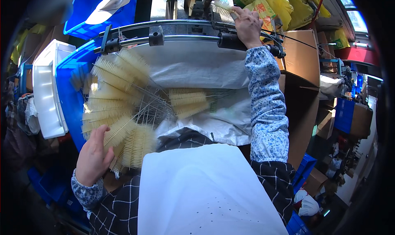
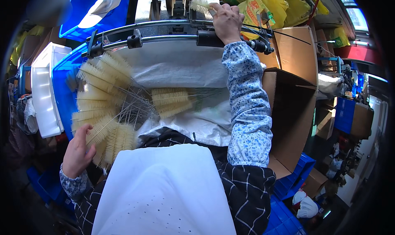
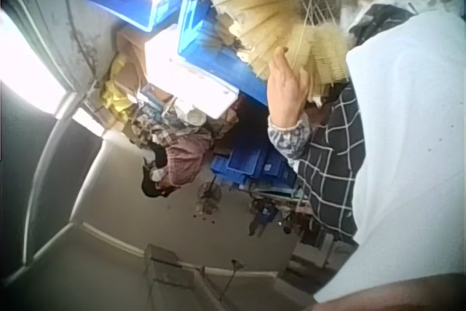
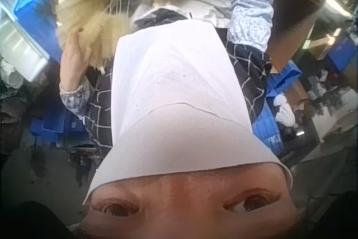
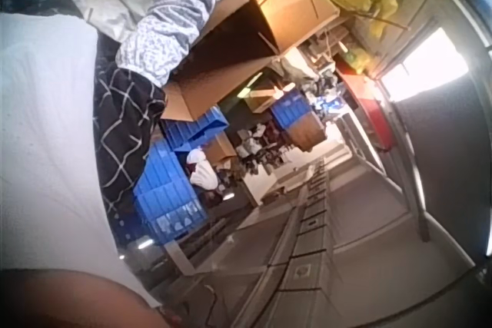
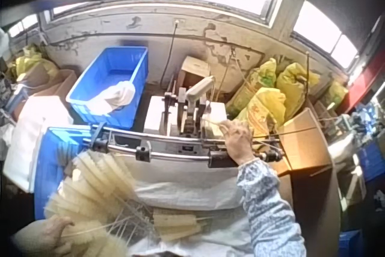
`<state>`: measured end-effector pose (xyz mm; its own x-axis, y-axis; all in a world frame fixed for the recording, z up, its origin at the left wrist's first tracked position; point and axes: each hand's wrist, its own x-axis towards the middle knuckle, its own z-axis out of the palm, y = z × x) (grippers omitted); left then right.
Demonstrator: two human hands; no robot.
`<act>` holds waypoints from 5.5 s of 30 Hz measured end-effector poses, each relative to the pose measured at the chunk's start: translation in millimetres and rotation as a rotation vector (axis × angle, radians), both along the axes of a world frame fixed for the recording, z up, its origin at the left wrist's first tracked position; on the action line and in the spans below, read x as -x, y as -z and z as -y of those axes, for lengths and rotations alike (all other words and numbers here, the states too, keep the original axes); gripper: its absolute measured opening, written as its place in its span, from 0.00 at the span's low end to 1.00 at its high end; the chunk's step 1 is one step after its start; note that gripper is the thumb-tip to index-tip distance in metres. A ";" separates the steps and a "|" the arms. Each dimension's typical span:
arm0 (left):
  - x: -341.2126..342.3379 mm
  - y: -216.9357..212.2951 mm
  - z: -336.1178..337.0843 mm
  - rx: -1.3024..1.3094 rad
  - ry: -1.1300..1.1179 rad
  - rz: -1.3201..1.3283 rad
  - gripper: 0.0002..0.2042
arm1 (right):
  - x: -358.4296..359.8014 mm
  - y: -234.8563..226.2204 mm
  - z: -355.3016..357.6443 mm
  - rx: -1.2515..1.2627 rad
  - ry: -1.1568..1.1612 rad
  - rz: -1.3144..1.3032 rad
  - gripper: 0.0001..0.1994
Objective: The person repeatedly picks up long, bristled brushes from a blue bin and feeds them into a machine. The machine processes the brushes, and the person collects the finished items, placing them into a white sack. The task involves continuous handling of the brushes and operating the machine.
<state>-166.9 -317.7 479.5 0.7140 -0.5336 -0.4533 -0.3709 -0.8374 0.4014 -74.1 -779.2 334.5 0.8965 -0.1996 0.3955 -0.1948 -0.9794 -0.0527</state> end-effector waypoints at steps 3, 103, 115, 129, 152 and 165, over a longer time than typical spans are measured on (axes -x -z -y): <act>-8.2 -7.7 1.2 0.104 -0.033 0.008 0.18 | 0.7 -2.3 0.5 0.014 -0.026 0.011 0.10; 29.2 6.6 10.3 0.028 0.079 -0.504 0.33 | 12.0 -4.3 12.1 -0.022 0.008 0.052 0.11; 32.2 5.3 13.5 0.111 -0.218 -0.564 0.23 | 0.1 -0.4 14.2 -0.023 -0.033 -0.037 0.13; 49.2 26.5 12.8 0.282 -0.281 -0.564 0.19 | -23.2 23.8 45.6 0.182 -0.116 0.067 0.18; 5.1 -36.7 -12.0 0.578 -0.402 0.176 0.17 | -1.0 10.4 24.1 -0.258 0.062 0.107 0.18; 4.0 -28.8 -3.9 0.650 -0.380 0.206 0.17 | -25.7 -8.1 -60.2 -0.251 0.134 -0.031 0.17</act>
